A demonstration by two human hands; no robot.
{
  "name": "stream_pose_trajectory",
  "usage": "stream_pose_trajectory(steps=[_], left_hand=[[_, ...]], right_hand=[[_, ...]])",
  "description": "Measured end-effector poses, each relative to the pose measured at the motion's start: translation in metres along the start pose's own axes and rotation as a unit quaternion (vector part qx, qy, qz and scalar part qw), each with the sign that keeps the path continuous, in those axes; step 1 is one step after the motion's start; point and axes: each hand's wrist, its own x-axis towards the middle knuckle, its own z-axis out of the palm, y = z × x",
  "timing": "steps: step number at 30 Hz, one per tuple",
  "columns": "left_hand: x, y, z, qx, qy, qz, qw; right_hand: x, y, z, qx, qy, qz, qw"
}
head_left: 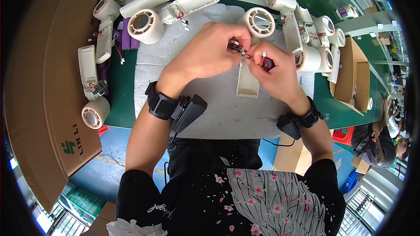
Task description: The person picks up a battery and a fan housing, connects the battery wires to a circuit board, and presses the battery into the housing. After setting the assembly aside, they repeat the process with another battery and fan housing.
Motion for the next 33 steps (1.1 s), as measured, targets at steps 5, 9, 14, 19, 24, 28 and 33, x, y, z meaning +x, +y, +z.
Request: stream_pose_trajectory(steps=[5,9,14,19,24,28,33], left_hand=[[0.000,-0.002,0.001,0.014,0.006,0.028,1.000],[-0.001,-0.001,0.002,0.017,0.011,0.044,0.999],[-0.001,-0.001,0.002,0.031,0.015,0.058,0.998],[-0.003,-0.001,0.001,0.052,0.019,0.073,0.996],[-0.004,-0.004,0.000,0.078,0.021,0.066,0.995],[-0.004,-0.006,-0.001,0.112,0.044,0.075,0.990],[-0.006,0.009,-0.006,0.093,0.005,-0.049,0.994]], right_hand=[[0.000,-0.001,-0.001,0.015,-0.006,0.012,1.000],[0.001,-0.004,-0.002,0.004,-0.012,0.021,1.000],[0.001,-0.005,-0.002,-0.001,-0.017,0.024,1.000],[0.001,-0.004,-0.002,-0.002,-0.028,0.030,0.999],[0.000,-0.006,-0.003,-0.018,-0.041,0.032,0.998],[0.000,-0.006,-0.004,-0.028,-0.047,0.025,0.998],[-0.001,-0.005,-0.004,-0.033,-0.047,0.014,0.998]])
